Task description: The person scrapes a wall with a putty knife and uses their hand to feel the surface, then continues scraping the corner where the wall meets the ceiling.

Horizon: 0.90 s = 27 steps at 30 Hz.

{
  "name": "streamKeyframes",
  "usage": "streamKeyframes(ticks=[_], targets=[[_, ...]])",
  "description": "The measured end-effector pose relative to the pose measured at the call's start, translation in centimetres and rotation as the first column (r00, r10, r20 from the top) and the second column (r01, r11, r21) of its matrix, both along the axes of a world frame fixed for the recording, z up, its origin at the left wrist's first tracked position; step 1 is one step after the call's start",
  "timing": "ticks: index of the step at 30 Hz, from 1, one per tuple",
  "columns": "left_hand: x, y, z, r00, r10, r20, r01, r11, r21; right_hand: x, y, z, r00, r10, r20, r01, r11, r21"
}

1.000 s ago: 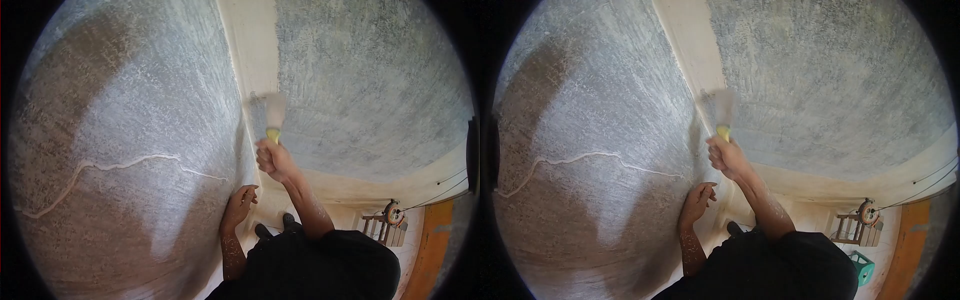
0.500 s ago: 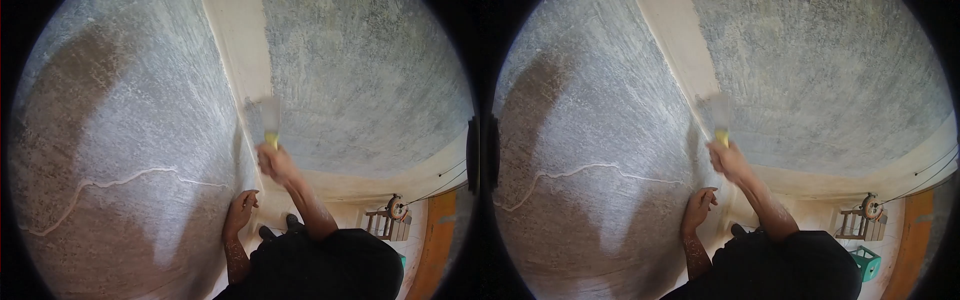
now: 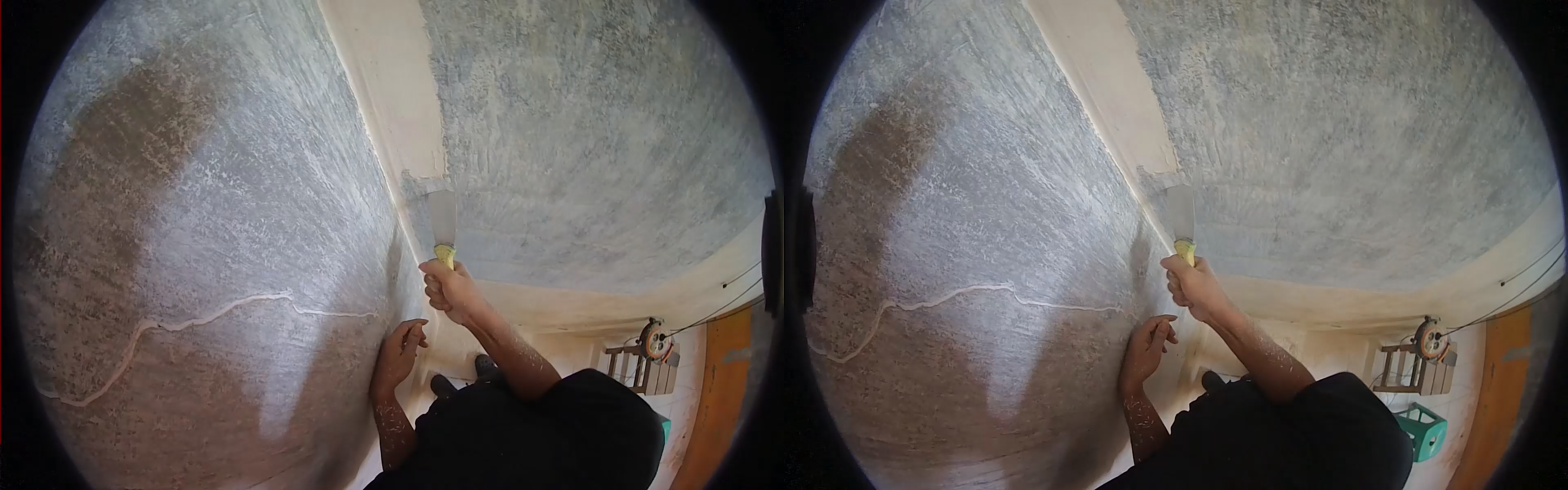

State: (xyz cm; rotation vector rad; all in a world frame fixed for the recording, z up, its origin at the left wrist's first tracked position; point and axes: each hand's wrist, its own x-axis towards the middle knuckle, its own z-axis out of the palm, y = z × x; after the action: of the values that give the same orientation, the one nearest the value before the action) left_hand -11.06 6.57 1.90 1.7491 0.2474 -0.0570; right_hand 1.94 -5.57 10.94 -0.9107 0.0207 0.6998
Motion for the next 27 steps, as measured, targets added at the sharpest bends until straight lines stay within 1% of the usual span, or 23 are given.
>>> streamKeyframes(ticks=[2,4,5,8,9,10,11,12,14,15,19,20,22,23,24,25,27], targets=[[-0.2,-0.6,-0.4,1.0,-0.002,-0.003,0.002,1.0,-0.017,0.1,0.1,1.0,0.995,0.057,-0.087,-0.056,0.998,0.015],[0.0,-0.3,-0.2,1.0,-0.013,0.018,0.013,1.0,-0.005,0.1,0.2,-0.2,0.999,-0.005,-0.032,0.004,1.0,-0.024],[-0.1,-0.2,-0.1,1.0,-0.008,0.002,0.008,1.0,-0.006,0.5,0.6,-0.8,0.999,-0.033,0.01,0.033,0.999,-0.037],[-0.1,-0.6,0.0,1.0,0.003,-0.025,-0.003,1.0,-0.005,0.7,-0.2,-1.3,0.997,-0.043,0.063,0.047,0.997,-0.067],[0.1,-0.6,0.1,1.0,0.005,-0.024,-0.004,1.0,0.008,0.6,-0.2,-0.8,0.996,-0.049,0.079,0.055,0.996,-0.07],[-0.1,-0.5,0.2,1.0,0.003,-0.03,-0.002,1.0,0.027,0.9,-0.2,0.9,0.989,-0.056,0.138,0.061,0.998,-0.029],[-0.3,-0.4,0.1,1.0,0.002,-0.025,-0.002,1.0,0.018,1.9,-0.2,3.6,0.978,-0.068,0.197,0.067,0.998,0.013],[-0.2,-0.4,0.0,1.0,0.002,-0.016,-0.002,1.0,0.007,2.5,-0.3,5.1,0.962,-0.082,0.259,0.071,0.996,0.054],[-0.3,-0.3,0.0,1.0,-0.009,-0.015,0.009,1.0,0.004,1.2,0.2,2.0,0.996,-0.025,0.089,0.02,0.998,0.056],[-0.2,-0.4,0.1,1.0,-0.009,-0.019,0.009,1.0,0.006,0.7,0.5,1.4,1.0,0.013,0.01,-0.013,0.998,0.056],[-0.2,-0.4,0.2,1.0,0.009,-0.029,-0.009,1.0,-0.007,0.1,1.1,0.6,0.993,0.095,-0.063,-0.089,0.992,0.088],[-0.3,-0.6,0.1,1.0,0.007,-0.024,-0.008,1.0,-0.012,-0.3,1.7,0.6,0.99,0.128,-0.059,-0.114,0.972,0.206],[-0.2,-0.4,0.1,1.0,0.012,-0.003,-0.012,1.0,-0.009,0.1,1.1,-1.3,0.996,0.081,-0.047,-0.078,0.995,0.068],[-0.4,-0.1,0.3,1.0,0.007,-0.02,-0.007,1.0,-0.011,0.4,0.8,-2.6,0.998,0.058,-0.036,-0.057,0.998,0.003],[-0.3,0.0,0.4,0.999,0.001,-0.032,-0.001,1.0,-0.018,0.2,0.6,-1.9,0.996,0.072,-0.053,-0.073,0.997,-0.018],[0.1,-0.3,0.5,0.999,-0.005,-0.039,0.003,0.999,-0.033,0.4,0.8,-0.9,0.997,0.051,-0.056,-0.052,0.999,-0.017],[0.4,-0.5,-0.1,1.0,-0.01,0.019,0.011,1.0,-0.027,-0.1,1.7,1.2,0.996,0.0,-0.088,-0.001,1.0,-0.015]])
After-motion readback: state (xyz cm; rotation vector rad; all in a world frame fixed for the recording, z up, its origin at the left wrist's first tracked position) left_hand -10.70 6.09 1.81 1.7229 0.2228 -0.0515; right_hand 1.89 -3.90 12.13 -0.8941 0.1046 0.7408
